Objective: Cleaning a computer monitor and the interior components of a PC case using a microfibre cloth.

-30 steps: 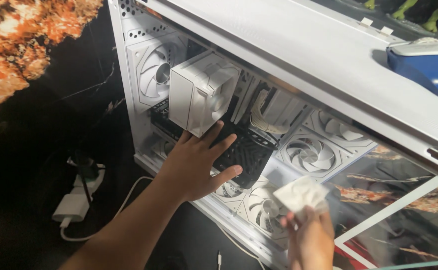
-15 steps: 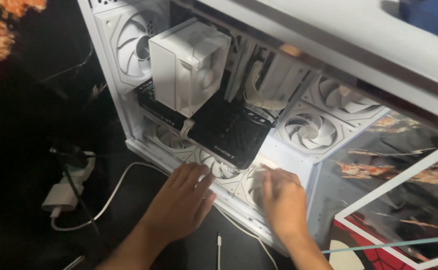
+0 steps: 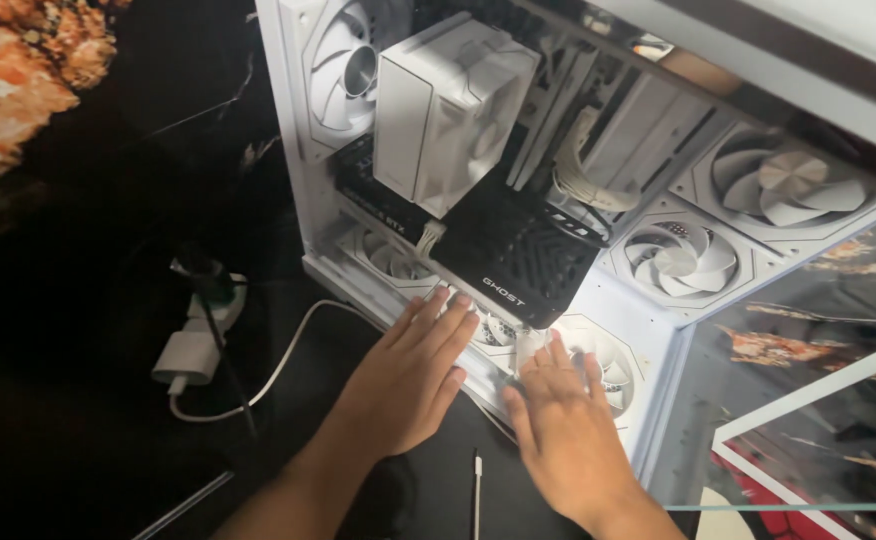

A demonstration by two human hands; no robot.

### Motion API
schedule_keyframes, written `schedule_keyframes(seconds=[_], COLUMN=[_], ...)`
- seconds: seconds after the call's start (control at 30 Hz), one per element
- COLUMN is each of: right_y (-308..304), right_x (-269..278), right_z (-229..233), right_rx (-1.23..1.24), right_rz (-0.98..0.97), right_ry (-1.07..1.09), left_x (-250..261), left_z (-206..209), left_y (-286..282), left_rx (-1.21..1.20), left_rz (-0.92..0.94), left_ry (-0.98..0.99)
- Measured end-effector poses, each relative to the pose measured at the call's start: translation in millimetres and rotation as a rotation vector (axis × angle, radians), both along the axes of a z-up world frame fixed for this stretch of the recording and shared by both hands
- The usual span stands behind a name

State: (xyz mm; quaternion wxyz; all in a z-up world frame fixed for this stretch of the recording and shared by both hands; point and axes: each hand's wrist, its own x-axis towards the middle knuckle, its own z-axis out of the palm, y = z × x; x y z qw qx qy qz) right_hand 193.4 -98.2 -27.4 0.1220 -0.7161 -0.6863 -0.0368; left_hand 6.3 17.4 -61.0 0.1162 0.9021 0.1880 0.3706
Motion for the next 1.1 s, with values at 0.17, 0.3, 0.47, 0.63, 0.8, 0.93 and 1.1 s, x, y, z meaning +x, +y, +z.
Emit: schedule_keyframes(seconds=[0.17, 0.3, 0.47, 0.63, 0.8, 0.93, 1.1], right_y=[-9.9, -10.0, 1.7, -2.0, 5.4, 22.4, 31.4], right_x=[1.4, 8.4, 1.4, -0.6, 3.1, 9.3, 15.1], right_z=[-10.4, -11.6, -10.7, -2.8, 6.7, 8.6, 9.0], right_rx=[-0.001, -0.041, -0.027, -0.041, -0.150, -0.293, -0.221], right_rz=[0.052, 0.112, 0.088, 0.036, 0.048, -0.086, -0.099], right_ry=[-0.019, -0.099, -0.067, -0.036, -0.045, -0.030, -0.023], left_x=[-2.2, 0.0, 1.9, 3.2, 3.4, 5.6, 5.5], left_z=[2.0, -4.9, -9.4, -8.3, -12.4, -14.3, -13.4], left_y=[4.4, 6.8, 10.7, 9.3, 9.3, 11.9, 11.8], left_rx=[0.031, 0.014, 0.027, 0.010, 0.016, 0.004, -0.015], left_rz=[-0.018, -0.018, -0.025, -0.020, -0.009, -0.014, -0.013], left_ry=[0.026, 0.032, 0.015, 0.010, -0.005, 0.007, 0.035])
